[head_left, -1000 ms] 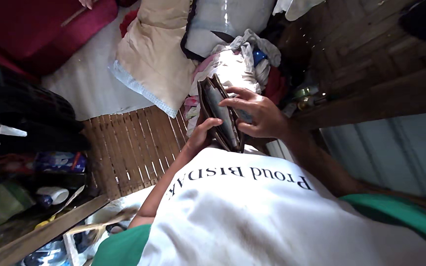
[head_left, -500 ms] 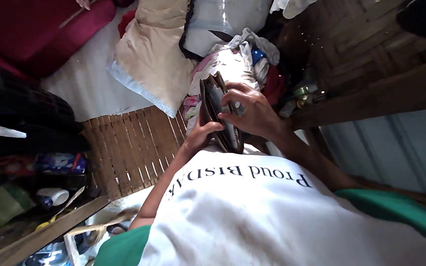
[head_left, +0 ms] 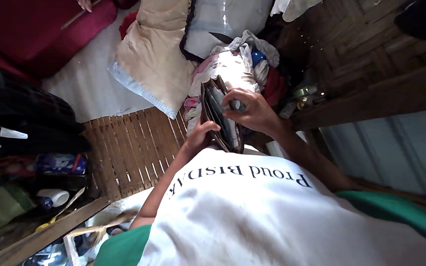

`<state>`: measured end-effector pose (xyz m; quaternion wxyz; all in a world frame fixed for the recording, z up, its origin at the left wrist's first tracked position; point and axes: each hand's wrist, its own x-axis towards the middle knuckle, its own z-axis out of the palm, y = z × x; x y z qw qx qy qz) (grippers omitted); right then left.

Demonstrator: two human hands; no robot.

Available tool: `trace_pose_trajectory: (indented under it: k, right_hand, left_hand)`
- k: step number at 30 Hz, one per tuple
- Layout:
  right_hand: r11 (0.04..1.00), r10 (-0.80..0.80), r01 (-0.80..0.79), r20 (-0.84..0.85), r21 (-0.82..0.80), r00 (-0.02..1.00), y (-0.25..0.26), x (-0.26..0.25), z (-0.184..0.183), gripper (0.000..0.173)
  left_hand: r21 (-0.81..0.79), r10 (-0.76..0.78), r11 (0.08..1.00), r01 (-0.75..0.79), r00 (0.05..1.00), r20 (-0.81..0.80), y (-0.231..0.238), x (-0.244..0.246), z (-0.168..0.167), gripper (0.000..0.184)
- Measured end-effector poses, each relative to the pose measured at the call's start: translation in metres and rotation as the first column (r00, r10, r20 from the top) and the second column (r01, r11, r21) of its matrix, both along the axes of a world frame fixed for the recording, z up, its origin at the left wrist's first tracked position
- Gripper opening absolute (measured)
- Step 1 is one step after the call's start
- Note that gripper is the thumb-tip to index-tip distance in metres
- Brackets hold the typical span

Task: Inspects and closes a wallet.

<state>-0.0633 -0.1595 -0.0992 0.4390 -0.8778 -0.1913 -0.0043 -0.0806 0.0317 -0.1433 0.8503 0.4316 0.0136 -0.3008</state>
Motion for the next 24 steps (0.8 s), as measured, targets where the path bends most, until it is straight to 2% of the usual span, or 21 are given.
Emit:
trace_pose_trajectory:
  k: [6,11,16,24]
  right_hand:
    - [0.999,-0.006,0.007,-0.033,0.052,0.999,-0.001,0.003,-0.004,0.021]
    - [1.0,-0.006,0.006,-0.004,0.007,1.0,0.0,0.005,-0.003,0.019]
    - [0.998,0.06,-0.059,0.071,-0.016,0.996,0.001,0.007,-0.011,0.034]
    - [0.991,0.018,-0.003,0.112,-0.131,0.994,0.001,0.011,-0.013,0.019]
  left_hand:
    - [-0.011,-0.018,1.0,0.018,1.0,-0.019,0.001,0.002,-0.001,0.04]
    - [0.006,-0.008,1.0,0.008,1.0,-0.028,0.001,0.003,0.002,0.041]
    - [-0.028,-0.016,0.999,0.016,1.0,0.011,-0.001,0.005,-0.001,0.047]
    - [-0.027,-0.011,1.0,0.01,0.999,-0.041,0.0,0.006,-0.001,0.042]
